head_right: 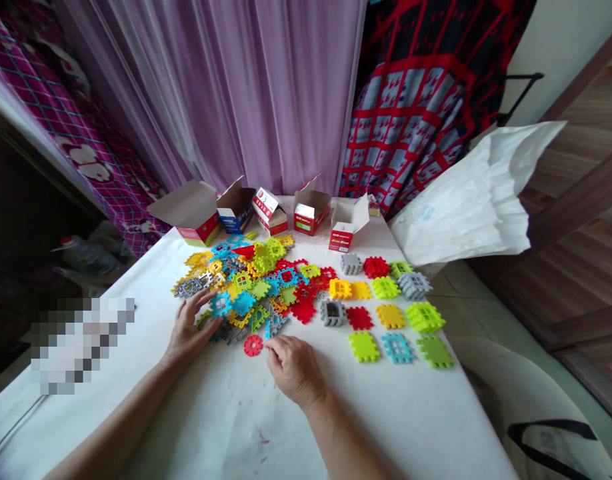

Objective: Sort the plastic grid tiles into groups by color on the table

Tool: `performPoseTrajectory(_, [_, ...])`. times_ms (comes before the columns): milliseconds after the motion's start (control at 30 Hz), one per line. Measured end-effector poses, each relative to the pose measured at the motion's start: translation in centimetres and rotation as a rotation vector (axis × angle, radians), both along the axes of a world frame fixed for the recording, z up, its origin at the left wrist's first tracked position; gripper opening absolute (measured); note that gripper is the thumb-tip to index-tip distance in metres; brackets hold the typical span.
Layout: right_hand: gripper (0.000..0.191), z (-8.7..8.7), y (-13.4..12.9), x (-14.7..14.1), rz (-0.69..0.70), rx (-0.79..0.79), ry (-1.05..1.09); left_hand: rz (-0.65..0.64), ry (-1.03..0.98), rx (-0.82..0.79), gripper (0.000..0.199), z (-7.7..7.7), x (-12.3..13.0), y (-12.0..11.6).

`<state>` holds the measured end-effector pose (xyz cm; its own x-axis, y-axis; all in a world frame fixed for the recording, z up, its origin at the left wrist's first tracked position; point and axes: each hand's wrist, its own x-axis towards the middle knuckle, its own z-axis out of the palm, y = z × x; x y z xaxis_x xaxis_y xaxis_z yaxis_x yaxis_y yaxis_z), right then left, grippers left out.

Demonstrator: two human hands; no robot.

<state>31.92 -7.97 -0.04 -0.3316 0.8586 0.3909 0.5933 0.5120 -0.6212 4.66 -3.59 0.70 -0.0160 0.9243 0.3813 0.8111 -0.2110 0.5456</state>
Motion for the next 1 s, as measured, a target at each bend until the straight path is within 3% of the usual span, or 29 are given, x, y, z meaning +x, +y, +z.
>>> performPoseTrajectory(133, [0.022, 0.2, 0.1, 0.1, -0.057, -0.058, 0.137, -0.147, 0.014, 0.110, 0.067, 1.0, 2.7, -1.0])
performPoseTrajectory(267, [0.025, 0.7, 0.1, 0.6, -0.111, -0.251, 0.418, -0.296, 0.085, 0.154, 0.069, 2.0, 6.1, -1.0])
performPoseTrajectory(367, [0.030, 0.4, 0.2, 0.9, -0.140, -0.371, 0.589, -0.361, 0.115, 0.206, 0.073, 1.8, 8.2, -0.5])
performPoseTrajectory(500, [0.029, -0.1, 0.3, 0.8, -0.219, -0.408, 0.655, -0.417, 0.136, 0.242, 0.072, 1.3, 9.6, -0.4])
performPoseTrajectory(700, [0.025, 1.0, -0.2, 1.7, -0.315, -0.434, 0.583, -0.405, 0.205, 0.270, 0.068, 0.9, 7.9, -0.1])
performPoseTrajectory(867, [0.023, 1.8, -1.6, 4.1, -0.390, -0.456, 0.386, -0.272, 0.167, 0.270, 0.052, 0.2, 4.0, 0.8])
performPoseTrajectory(1000, [0.020, 1.4, -1.9, 5.3, -0.545, -0.332, 0.162, -0.162, 0.114, 0.240, 0.043, 0.1, 2.4, 1.4])
